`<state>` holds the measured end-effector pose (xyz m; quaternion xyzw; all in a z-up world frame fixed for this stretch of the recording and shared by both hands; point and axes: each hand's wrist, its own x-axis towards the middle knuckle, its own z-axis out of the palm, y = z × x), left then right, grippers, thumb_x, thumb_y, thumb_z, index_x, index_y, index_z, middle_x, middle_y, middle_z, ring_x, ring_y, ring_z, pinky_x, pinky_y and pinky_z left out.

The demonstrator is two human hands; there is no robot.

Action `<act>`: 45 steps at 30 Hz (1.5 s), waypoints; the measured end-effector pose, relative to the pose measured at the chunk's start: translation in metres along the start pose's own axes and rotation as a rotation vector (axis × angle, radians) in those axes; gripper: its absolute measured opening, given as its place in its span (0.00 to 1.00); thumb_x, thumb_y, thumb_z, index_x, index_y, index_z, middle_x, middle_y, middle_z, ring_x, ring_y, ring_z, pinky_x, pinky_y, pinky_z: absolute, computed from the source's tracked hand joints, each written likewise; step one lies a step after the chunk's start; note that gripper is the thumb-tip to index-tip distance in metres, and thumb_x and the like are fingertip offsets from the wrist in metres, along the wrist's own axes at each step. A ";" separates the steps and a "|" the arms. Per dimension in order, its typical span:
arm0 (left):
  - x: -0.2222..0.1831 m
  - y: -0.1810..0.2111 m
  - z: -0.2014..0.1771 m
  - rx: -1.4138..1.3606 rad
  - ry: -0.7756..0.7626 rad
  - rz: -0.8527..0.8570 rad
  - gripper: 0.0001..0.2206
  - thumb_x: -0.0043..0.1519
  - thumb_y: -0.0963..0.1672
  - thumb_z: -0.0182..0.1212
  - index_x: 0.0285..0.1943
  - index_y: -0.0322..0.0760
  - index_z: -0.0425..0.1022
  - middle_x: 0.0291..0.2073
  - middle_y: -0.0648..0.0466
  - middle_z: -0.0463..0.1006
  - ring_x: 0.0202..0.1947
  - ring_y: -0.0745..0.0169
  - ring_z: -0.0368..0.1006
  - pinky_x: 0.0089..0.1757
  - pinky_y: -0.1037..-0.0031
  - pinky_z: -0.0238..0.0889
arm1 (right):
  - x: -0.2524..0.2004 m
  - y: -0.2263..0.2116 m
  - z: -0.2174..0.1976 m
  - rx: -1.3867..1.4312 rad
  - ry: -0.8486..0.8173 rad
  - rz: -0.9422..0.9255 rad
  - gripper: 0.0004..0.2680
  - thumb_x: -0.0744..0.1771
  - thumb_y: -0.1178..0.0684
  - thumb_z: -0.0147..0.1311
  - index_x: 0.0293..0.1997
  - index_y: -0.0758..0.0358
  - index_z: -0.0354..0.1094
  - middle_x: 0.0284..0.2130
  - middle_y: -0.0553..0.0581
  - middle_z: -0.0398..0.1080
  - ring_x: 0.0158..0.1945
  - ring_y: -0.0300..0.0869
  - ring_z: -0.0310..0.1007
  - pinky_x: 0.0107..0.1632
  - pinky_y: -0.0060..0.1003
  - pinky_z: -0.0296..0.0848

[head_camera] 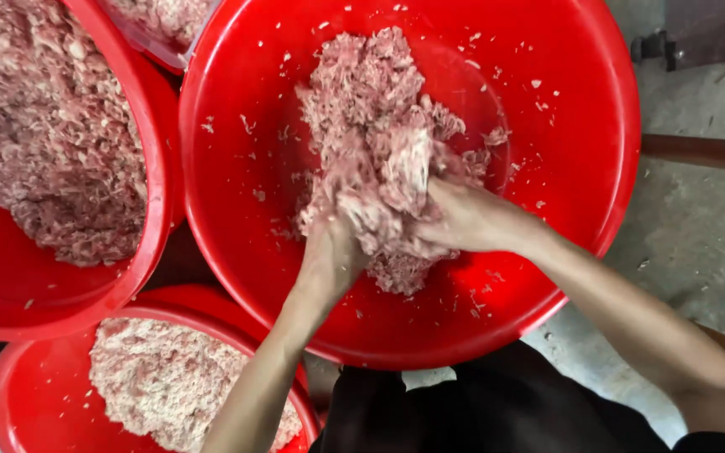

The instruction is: The person mixes and turns ground meat by hand in a large red plastic basin, gathering and folding the meat from the edges toward the center. They work through several basins of ground meat arranged on the floor around them, breaking up clumps as they mix.

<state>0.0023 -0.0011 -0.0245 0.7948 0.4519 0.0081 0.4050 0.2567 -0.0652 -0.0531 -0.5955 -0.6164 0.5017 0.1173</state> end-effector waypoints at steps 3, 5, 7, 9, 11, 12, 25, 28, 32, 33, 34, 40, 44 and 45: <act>-0.032 0.006 0.007 0.481 -0.258 0.034 0.06 0.53 0.41 0.71 0.29 0.31 0.79 0.36 0.42 0.83 0.65 0.44 0.70 0.76 0.57 0.49 | -0.036 0.018 0.008 -0.101 -0.054 -0.122 0.24 0.67 0.50 0.52 0.72 0.60 0.53 0.52 0.65 0.71 0.41 0.42 0.79 0.55 0.51 0.67; -0.045 -0.014 0.024 0.488 0.155 0.265 0.08 0.53 0.44 0.74 0.30 0.37 0.79 0.66 0.22 0.69 0.67 0.24 0.67 0.66 0.60 0.59 | -0.039 0.009 -0.012 -0.185 -0.225 0.322 0.23 0.68 0.46 0.42 0.76 0.48 0.55 0.53 0.65 0.70 0.43 0.47 0.78 0.48 0.46 0.80; -0.053 -0.026 0.033 0.252 0.114 0.167 0.27 0.54 0.48 0.74 0.54 0.24 0.68 0.68 0.17 0.61 0.64 0.24 0.66 0.61 0.60 0.60 | -0.037 0.035 -0.005 -0.250 -0.222 0.418 0.25 0.68 0.40 0.45 0.76 0.50 0.52 0.57 0.69 0.64 0.50 0.53 0.72 0.51 0.50 0.76; -0.051 -0.032 0.043 0.014 0.075 0.084 0.49 0.54 0.52 0.74 0.78 0.11 0.58 0.70 0.11 0.54 0.61 0.24 0.64 0.56 0.60 0.61 | -0.032 0.031 -0.008 -0.318 -0.203 0.523 0.28 0.68 0.35 0.48 0.77 0.52 0.50 0.62 0.73 0.57 0.57 0.58 0.65 0.55 0.55 0.71; -0.041 -0.031 0.053 -0.631 -0.194 -0.615 0.45 0.64 0.58 0.55 0.84 0.43 0.32 0.62 0.35 0.75 0.50 0.31 0.80 0.54 0.54 0.69 | -0.017 -0.006 -0.022 -0.148 -0.154 0.757 0.39 0.68 0.32 0.56 0.81 0.55 0.26 0.74 0.74 0.39 0.66 0.67 0.59 0.61 0.58 0.70; -0.034 -0.048 0.083 -0.629 -0.194 -0.617 0.45 0.64 0.58 0.55 0.84 0.43 0.32 0.62 0.35 0.75 0.50 0.31 0.80 0.54 0.54 0.69 | -0.011 0.011 -0.007 -0.145 -0.156 0.756 0.39 0.68 0.32 0.56 0.81 0.55 0.26 0.74 0.74 0.39 0.66 0.67 0.59 0.61 0.58 0.70; 0.043 -0.055 0.146 -1.583 -0.213 -0.672 0.35 0.65 0.52 0.60 0.77 0.30 0.56 0.72 0.45 0.63 0.69 0.54 0.61 0.61 0.64 0.61 | 0.047 0.126 0.087 1.010 0.100 0.610 0.24 0.66 0.48 0.57 0.72 0.59 0.59 0.67 0.59 0.62 0.71 0.47 0.59 0.68 0.48 0.62; 0.054 -0.043 0.107 -1.294 -0.022 -0.570 0.27 0.66 0.46 0.60 0.67 0.23 0.54 0.62 0.39 0.66 0.58 0.53 0.66 0.53 0.69 0.63 | 0.059 0.081 0.045 1.063 0.292 0.424 0.24 0.64 0.59 0.58 0.69 0.57 0.56 0.66 0.59 0.61 0.69 0.47 0.60 0.67 0.51 0.66; 0.046 0.014 0.005 -0.369 -0.027 -0.535 0.15 0.71 0.43 0.62 0.37 0.19 0.82 0.33 0.27 0.83 0.29 0.37 0.77 0.26 0.63 0.63 | 0.055 0.016 -0.007 0.535 0.260 0.306 0.22 0.64 0.63 0.53 0.67 0.62 0.60 0.65 0.66 0.66 0.69 0.51 0.65 0.70 0.49 0.66; 0.047 0.000 0.004 -0.366 -0.015 -0.528 0.15 0.71 0.43 0.62 0.37 0.19 0.82 0.33 0.27 0.83 0.29 0.37 0.77 0.26 0.63 0.63 | 0.055 0.007 -0.017 0.531 0.266 0.293 0.22 0.64 0.63 0.53 0.67 0.62 0.60 0.65 0.66 0.66 0.69 0.51 0.65 0.70 0.49 0.66; 0.045 -0.014 0.005 -0.256 0.058 -0.448 0.17 0.72 0.42 0.57 0.32 0.24 0.81 0.27 0.36 0.82 0.24 0.49 0.78 0.22 0.64 0.63 | 0.052 -0.002 -0.025 0.399 0.184 0.264 0.22 0.65 0.62 0.51 0.68 0.61 0.57 0.66 0.66 0.64 0.70 0.52 0.63 0.69 0.51 0.64; 0.039 -0.033 -0.028 -0.006 0.097 -0.003 0.10 0.65 0.44 0.59 0.40 0.29 0.77 0.31 0.41 0.82 0.27 0.53 0.78 0.29 0.61 0.71 | 0.017 -0.053 -0.060 0.048 -0.103 0.382 0.23 0.69 0.46 0.51 0.71 0.57 0.46 0.67 0.65 0.60 0.65 0.54 0.66 0.64 0.54 0.69; 0.031 -0.066 -0.004 -0.261 -0.085 -0.315 0.22 0.70 0.56 0.52 0.61 0.39 0.74 0.50 0.38 0.81 0.42 0.56 0.77 0.41 0.65 0.70 | 0.002 0.058 0.007 -0.121 -0.024 0.371 0.38 0.69 0.38 0.56 0.77 0.63 0.23 0.62 0.68 0.63 0.64 0.55 0.64 0.64 0.56 0.62; 0.032 -0.112 0.034 -0.259 -0.080 -0.313 0.22 0.70 0.56 0.52 0.61 0.39 0.74 0.50 0.38 0.81 0.42 0.56 0.77 0.41 0.65 0.70 | 0.001 0.061 0.019 -0.124 -0.021 0.367 0.38 0.69 0.38 0.56 0.77 0.63 0.23 0.62 0.68 0.63 0.64 0.55 0.64 0.64 0.56 0.62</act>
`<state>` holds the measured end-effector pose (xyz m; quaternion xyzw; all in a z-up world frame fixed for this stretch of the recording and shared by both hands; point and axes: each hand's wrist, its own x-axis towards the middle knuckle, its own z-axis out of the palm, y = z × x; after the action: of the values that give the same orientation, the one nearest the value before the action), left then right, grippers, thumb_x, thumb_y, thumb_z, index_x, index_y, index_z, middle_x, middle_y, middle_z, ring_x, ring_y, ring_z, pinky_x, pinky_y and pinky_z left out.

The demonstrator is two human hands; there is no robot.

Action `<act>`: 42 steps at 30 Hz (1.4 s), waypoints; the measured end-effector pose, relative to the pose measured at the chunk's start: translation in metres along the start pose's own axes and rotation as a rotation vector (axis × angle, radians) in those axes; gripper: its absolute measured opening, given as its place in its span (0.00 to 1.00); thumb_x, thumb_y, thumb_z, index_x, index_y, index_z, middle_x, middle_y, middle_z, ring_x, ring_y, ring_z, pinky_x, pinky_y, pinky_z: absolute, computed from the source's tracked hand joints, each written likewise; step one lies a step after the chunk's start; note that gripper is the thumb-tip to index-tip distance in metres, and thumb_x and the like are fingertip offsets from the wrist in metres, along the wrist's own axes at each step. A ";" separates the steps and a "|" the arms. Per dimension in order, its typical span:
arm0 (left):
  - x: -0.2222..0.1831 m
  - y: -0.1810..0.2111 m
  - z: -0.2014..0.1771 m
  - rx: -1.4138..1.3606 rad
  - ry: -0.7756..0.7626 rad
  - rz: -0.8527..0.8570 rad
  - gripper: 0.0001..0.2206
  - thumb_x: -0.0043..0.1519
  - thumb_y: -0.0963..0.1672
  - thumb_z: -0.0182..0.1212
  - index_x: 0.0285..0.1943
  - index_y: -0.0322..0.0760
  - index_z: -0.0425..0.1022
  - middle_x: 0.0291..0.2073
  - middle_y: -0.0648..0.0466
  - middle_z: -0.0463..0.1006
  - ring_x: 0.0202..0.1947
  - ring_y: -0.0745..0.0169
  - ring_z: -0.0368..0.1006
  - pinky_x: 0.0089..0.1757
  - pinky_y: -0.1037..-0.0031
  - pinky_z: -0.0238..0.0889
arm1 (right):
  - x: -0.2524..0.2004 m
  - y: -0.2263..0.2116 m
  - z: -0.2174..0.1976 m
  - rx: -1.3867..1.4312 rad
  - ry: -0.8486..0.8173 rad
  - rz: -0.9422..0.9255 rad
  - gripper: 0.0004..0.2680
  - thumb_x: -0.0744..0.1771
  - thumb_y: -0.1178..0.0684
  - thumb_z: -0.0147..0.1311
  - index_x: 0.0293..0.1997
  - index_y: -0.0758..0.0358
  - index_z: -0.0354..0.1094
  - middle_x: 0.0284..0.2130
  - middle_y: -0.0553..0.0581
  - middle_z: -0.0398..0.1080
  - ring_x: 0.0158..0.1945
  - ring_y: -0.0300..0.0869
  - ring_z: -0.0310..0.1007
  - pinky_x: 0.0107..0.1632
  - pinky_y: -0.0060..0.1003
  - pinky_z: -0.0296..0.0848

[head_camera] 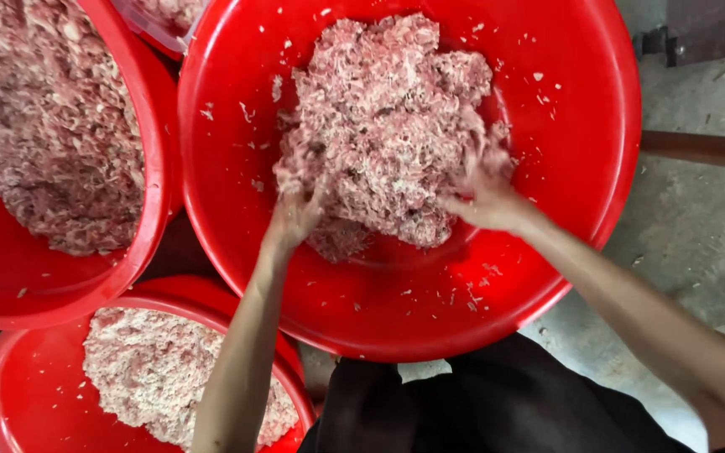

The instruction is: The person mixes and turns ground meat by hand in a large red plastic basin, gathering and folding the meat from the edges toward the center. They work through several basins of ground meat arranged on the floor around them, breaking up clumps as they mix.

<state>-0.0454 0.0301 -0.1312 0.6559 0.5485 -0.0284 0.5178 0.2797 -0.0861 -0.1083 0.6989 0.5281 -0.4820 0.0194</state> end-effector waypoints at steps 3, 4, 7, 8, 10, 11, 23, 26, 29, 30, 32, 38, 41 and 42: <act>0.036 -0.119 0.064 -0.566 -0.164 0.010 0.24 0.72 0.55 0.44 0.67 0.37 0.64 0.53 0.38 0.69 0.39 0.59 0.61 0.35 0.75 0.54 | -0.008 -0.014 0.042 0.260 -0.062 0.167 0.44 0.67 0.37 0.62 0.76 0.64 0.15 0.68 0.69 0.47 0.71 0.58 0.54 0.60 0.57 0.72; 0.037 -0.146 0.081 -0.899 -0.347 -0.028 0.26 0.69 0.55 0.49 0.67 0.35 0.64 0.51 0.35 0.70 0.33 0.57 0.64 0.30 0.76 0.59 | -0.010 -0.033 0.052 0.469 -0.127 0.338 0.47 0.66 0.38 0.63 0.77 0.61 0.12 0.68 0.71 0.48 0.70 0.61 0.57 0.57 0.54 0.77; 0.002 -0.032 0.052 -0.845 -0.549 -0.237 0.30 0.65 0.56 0.53 0.72 0.40 0.66 0.49 0.27 0.77 0.32 0.47 0.74 0.27 0.71 0.67 | 0.020 -0.016 0.110 0.853 -0.129 0.314 0.45 0.64 0.43 0.66 0.78 0.61 0.17 0.66 0.72 0.53 0.67 0.60 0.60 0.56 0.47 0.76; -0.013 0.044 0.030 -0.457 -0.551 -0.406 0.32 0.64 0.59 0.53 0.76 0.48 0.68 0.49 0.23 0.82 0.37 0.39 0.81 0.29 0.66 0.69 | 0.039 0.003 0.133 1.022 -0.077 0.117 0.42 0.64 0.48 0.67 0.77 0.63 0.25 0.64 0.71 0.58 0.65 0.58 0.61 0.57 0.42 0.70; -0.002 0.017 0.067 -0.627 -0.470 -0.441 0.30 0.62 0.56 0.59 0.70 0.38 0.70 0.49 0.28 0.81 0.35 0.46 0.80 0.30 0.66 0.71 | 0.048 0.037 0.156 1.058 -0.105 0.073 0.38 0.66 0.49 0.67 0.77 0.67 0.32 0.65 0.69 0.59 0.66 0.53 0.63 0.59 0.39 0.71; 0.006 0.004 0.085 -0.788 -0.388 -0.453 0.30 0.60 0.53 0.65 0.65 0.28 0.72 0.50 0.33 0.79 0.34 0.52 0.80 0.31 0.67 0.73 | 0.056 0.054 0.167 1.092 -0.113 0.020 0.35 0.67 0.51 0.68 0.77 0.71 0.39 0.65 0.67 0.59 0.66 0.49 0.65 0.61 0.36 0.72; -0.001 0.117 -0.010 -0.178 0.159 0.107 0.09 0.65 0.39 0.57 0.48 0.29 0.81 0.35 0.45 0.85 0.29 0.62 0.81 0.27 0.78 0.77 | 0.050 -0.058 -0.014 0.576 0.070 -0.065 0.12 0.68 0.61 0.46 0.58 0.67 0.66 0.53 0.64 0.70 0.36 0.43 0.68 0.53 0.40 0.82; -0.001 0.143 -0.032 0.141 0.088 0.097 0.11 0.67 0.37 0.50 0.50 0.28 0.80 0.39 0.42 0.85 0.33 0.58 0.82 0.29 0.76 0.76 | 0.026 -0.102 -0.083 0.416 -0.051 0.037 0.24 0.68 0.51 0.54 0.68 0.72 0.48 0.67 0.68 0.53 0.44 0.47 0.65 0.57 0.42 0.81; -0.003 0.125 -0.042 0.309 -0.008 0.193 0.13 0.68 0.38 0.46 0.52 0.27 0.78 0.45 0.39 0.82 0.40 0.50 0.80 0.37 0.67 0.76 | 0.008 -0.101 -0.123 -0.201 -0.107 -0.101 0.40 0.66 0.44 0.64 0.80 0.64 0.30 0.72 0.73 0.40 0.69 0.55 0.52 0.66 0.54 0.59; -0.001 0.110 -0.049 0.305 -0.018 0.177 0.13 0.68 0.38 0.46 0.52 0.27 0.78 0.45 0.39 0.82 0.40 0.50 0.80 0.37 0.67 0.76 | 0.006 -0.091 -0.125 -0.196 -0.126 -0.100 0.40 0.66 0.44 0.64 0.80 0.64 0.30 0.72 0.73 0.40 0.69 0.55 0.52 0.66 0.54 0.59; 0.014 0.088 -0.071 0.378 -0.057 0.533 0.18 0.70 0.47 0.51 0.54 0.25 0.76 0.51 0.35 0.79 0.51 0.38 0.77 0.51 0.54 0.68 | 0.007 -0.074 -0.140 -0.259 -0.233 0.179 0.23 0.72 0.37 0.45 0.72 0.61 0.62 0.69 0.65 0.62 0.66 0.57 0.73 0.66 0.55 0.74; 0.050 0.109 -0.082 0.074 0.164 0.164 0.27 0.67 0.55 0.53 0.64 0.30 0.66 0.56 0.35 0.76 0.56 0.39 0.74 0.53 0.59 0.68 | 0.074 0.024 -0.102 -0.024 0.107 0.226 0.34 0.69 0.26 0.41 0.80 0.54 0.36 0.77 0.73 0.38 0.78 0.60 0.43 0.74 0.61 0.51; 0.123 0.076 -0.042 0.001 0.227 0.015 0.26 0.67 0.56 0.52 0.65 0.37 0.69 0.57 0.41 0.80 0.60 0.47 0.76 0.59 0.62 0.68 | 0.088 -0.008 -0.088 0.813 0.061 0.381 0.43 0.61 0.18 0.38 0.78 0.49 0.19 0.77 0.58 0.26 0.78 0.55 0.30 0.69 0.70 0.42; 0.126 0.057 -0.035 0.006 0.213 0.013 0.26 0.67 0.56 0.52 0.65 0.37 0.69 0.57 0.41 0.80 0.60 0.47 0.76 0.59 0.62 0.68 | 0.100 -0.006 -0.082 0.822 0.060 0.393 0.43 0.61 0.18 0.38 0.78 0.49 0.19 0.77 0.58 0.26 0.78 0.55 0.30 0.69 0.70 0.42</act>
<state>0.0287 0.1498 -0.1546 0.6605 0.5960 0.0434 0.4545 0.3263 0.0325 -0.1313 0.7492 0.1508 -0.6181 -0.1839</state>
